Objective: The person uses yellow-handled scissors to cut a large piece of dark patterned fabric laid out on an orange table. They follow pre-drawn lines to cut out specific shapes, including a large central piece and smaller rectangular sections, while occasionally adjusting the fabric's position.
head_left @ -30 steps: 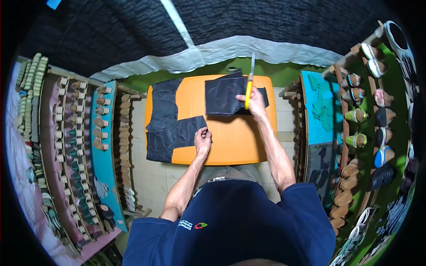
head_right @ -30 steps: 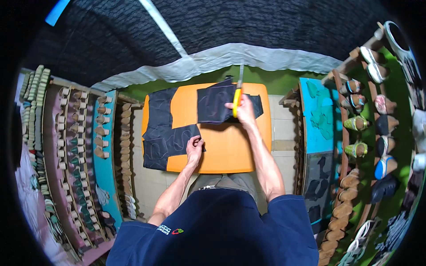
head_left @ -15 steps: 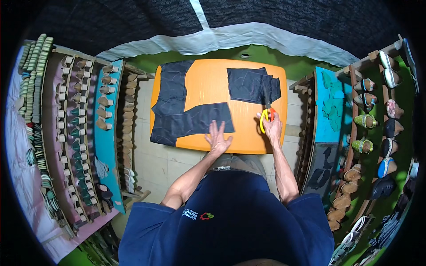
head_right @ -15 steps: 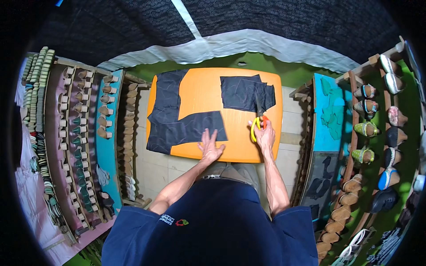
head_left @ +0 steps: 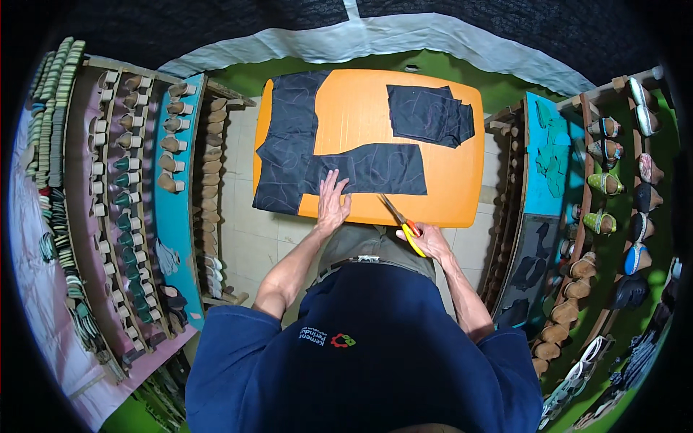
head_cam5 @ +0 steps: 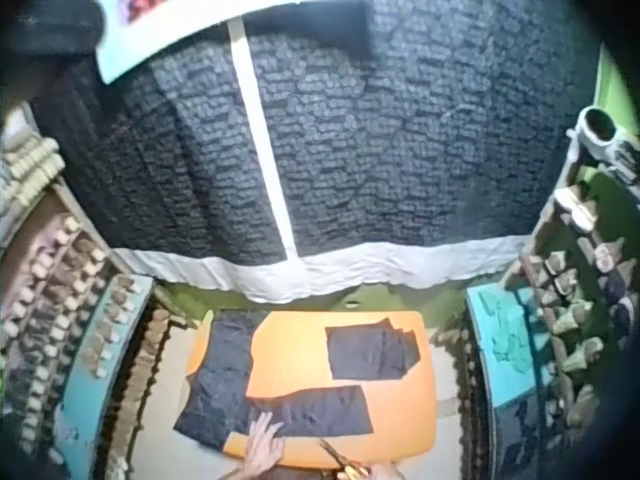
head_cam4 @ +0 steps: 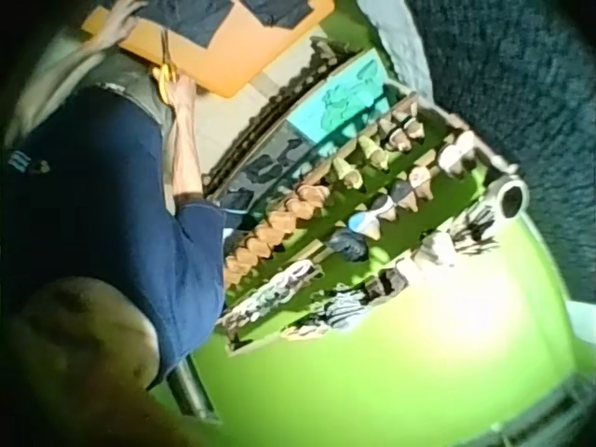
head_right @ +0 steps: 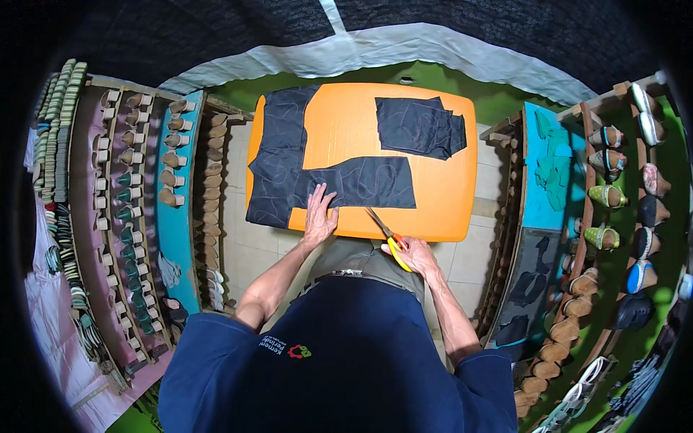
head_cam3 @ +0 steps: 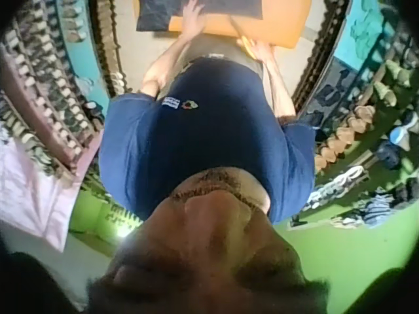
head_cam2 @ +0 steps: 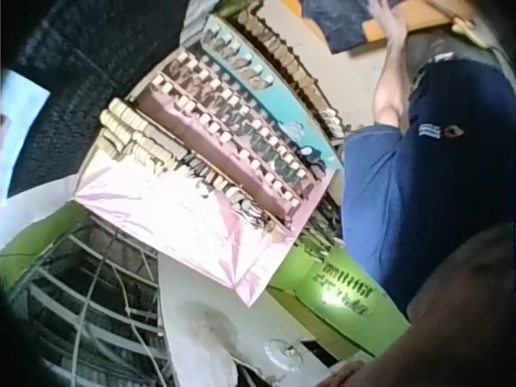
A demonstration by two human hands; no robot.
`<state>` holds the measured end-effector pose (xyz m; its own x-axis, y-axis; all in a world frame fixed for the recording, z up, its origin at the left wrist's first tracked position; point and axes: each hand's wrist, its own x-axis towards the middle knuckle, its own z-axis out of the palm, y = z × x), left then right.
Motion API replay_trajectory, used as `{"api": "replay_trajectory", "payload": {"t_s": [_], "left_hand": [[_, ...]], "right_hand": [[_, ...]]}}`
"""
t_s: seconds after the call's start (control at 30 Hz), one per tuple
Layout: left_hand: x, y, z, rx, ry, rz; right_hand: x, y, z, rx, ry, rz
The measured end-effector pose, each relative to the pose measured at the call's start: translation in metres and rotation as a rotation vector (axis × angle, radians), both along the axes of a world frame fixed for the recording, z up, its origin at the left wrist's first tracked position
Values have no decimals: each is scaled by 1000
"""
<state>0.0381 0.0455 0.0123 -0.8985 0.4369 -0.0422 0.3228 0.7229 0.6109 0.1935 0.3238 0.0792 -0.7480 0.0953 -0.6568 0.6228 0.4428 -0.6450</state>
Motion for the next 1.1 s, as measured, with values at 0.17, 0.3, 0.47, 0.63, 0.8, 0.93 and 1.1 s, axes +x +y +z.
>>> {"api": "replay_trajectory", "payload": {"t_s": [0.17,0.3,0.47,0.63,0.8,0.93,1.1], "left_hand": [[-3,-20,2,-33,-24,-94],[-1,-17,7,-55,20,-93],[-6,-12,7,-2,74,-104],[-11,-14,-4,145,173,-133],[-8,-18,-2,102,72,-144],[-7,-21,-2,119,32,-142],[-7,-22,-3,136,-1,-135]], "right_hand": [[1,-38,4,122,-126,164],[-14,-73,-6,92,-126,121],[-20,-112,-32,-395,-232,-329],[-27,-133,-11,-502,-253,-474],[-29,-139,-6,-431,-266,-455],[-32,-142,-4,-406,-251,-439],[-35,-144,0,-398,-261,-471]]}}
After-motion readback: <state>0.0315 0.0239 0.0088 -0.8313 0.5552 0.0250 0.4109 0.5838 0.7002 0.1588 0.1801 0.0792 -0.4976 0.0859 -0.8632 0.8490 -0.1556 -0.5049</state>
